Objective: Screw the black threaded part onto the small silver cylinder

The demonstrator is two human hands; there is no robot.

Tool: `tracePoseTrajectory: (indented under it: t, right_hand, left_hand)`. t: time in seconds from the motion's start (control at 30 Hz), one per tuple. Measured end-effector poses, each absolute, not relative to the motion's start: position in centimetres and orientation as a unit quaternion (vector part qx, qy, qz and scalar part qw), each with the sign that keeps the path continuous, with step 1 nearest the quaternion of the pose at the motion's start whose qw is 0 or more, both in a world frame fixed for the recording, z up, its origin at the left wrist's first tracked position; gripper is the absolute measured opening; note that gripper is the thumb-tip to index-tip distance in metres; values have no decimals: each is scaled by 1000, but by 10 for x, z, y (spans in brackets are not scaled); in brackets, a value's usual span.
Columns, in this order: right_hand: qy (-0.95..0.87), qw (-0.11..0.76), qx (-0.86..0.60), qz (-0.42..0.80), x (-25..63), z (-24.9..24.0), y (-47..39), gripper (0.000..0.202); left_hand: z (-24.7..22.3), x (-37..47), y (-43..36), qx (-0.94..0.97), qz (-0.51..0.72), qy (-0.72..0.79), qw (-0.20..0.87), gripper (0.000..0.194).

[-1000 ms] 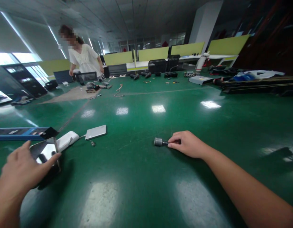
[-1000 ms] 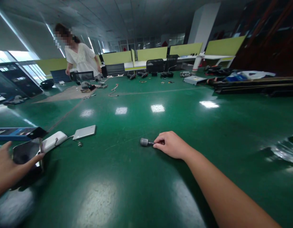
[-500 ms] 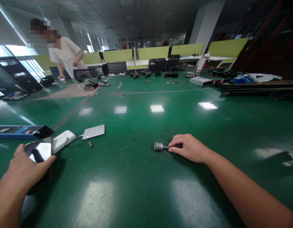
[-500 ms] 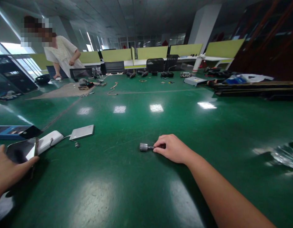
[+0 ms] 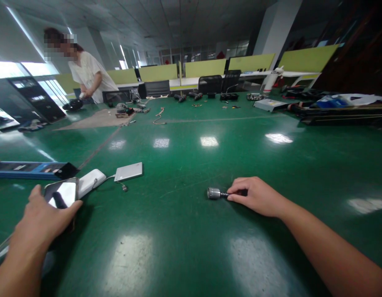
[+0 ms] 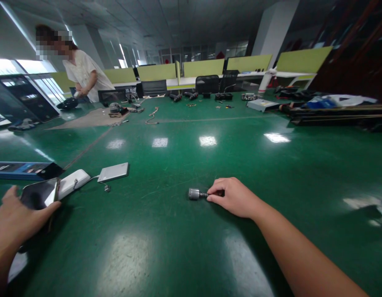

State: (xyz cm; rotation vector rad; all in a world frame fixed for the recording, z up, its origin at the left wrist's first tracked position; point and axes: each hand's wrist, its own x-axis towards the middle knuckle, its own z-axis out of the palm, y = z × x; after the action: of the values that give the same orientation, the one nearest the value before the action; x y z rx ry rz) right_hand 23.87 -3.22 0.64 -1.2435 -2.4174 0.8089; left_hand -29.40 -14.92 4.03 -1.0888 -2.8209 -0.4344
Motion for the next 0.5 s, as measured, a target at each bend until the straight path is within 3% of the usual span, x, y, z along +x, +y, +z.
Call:
tracePoseTrajectory:
  t: [0.5]
  right_hand:
    - [-841,150,-435,283,239,6,-32,20]
  left_hand:
    - [43,-288,-151,-350,-159,-923,36,124]
